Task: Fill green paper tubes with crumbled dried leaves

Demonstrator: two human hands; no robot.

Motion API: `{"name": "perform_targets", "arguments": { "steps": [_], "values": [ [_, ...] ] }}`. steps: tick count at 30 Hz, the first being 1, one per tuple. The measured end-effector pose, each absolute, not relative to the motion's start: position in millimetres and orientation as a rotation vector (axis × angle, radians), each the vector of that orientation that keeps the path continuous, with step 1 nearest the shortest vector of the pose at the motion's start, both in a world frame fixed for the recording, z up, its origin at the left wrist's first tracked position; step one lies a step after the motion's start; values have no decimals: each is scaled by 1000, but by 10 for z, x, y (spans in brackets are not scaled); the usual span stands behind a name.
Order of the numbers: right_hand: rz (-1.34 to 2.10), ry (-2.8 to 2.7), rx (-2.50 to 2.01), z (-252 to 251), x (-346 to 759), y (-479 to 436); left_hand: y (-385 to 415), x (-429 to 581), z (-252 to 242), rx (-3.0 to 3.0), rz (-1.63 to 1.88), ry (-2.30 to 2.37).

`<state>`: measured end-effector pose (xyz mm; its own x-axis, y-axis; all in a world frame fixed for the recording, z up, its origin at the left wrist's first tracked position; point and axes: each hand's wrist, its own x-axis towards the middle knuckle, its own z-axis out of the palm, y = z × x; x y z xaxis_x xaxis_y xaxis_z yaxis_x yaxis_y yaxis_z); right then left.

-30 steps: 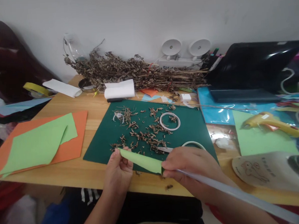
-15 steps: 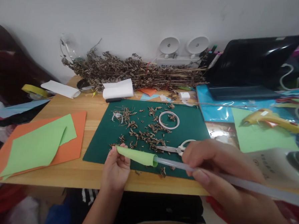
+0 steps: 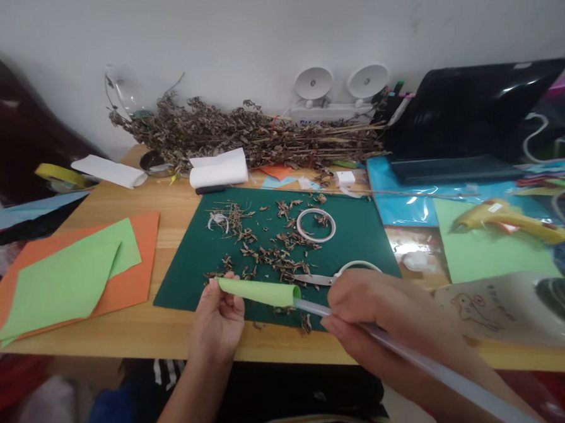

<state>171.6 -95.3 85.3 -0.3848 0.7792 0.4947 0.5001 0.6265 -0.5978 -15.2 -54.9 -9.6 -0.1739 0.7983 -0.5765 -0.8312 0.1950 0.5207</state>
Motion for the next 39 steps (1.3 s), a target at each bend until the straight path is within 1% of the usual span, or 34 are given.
{"name": "perform_targets", "arguments": {
  "steps": [18, 24, 34, 39],
  "values": [
    [414, -2026, -975, 728, 1721, -975, -560, -108, -103, 35, 1433, 1029],
    [425, -2021, -1010, 720, 1718, -1000, -555, -91, -90, 39, 1448, 1024],
    [517, -1980, -955, 719, 1700, -959, -551, -100, -76, 84, 1457, 1054],
    [511, -1958, -936, 679, 1699, -966, -560, -105, -46, 85, 1481, 1062]
  ]
}}
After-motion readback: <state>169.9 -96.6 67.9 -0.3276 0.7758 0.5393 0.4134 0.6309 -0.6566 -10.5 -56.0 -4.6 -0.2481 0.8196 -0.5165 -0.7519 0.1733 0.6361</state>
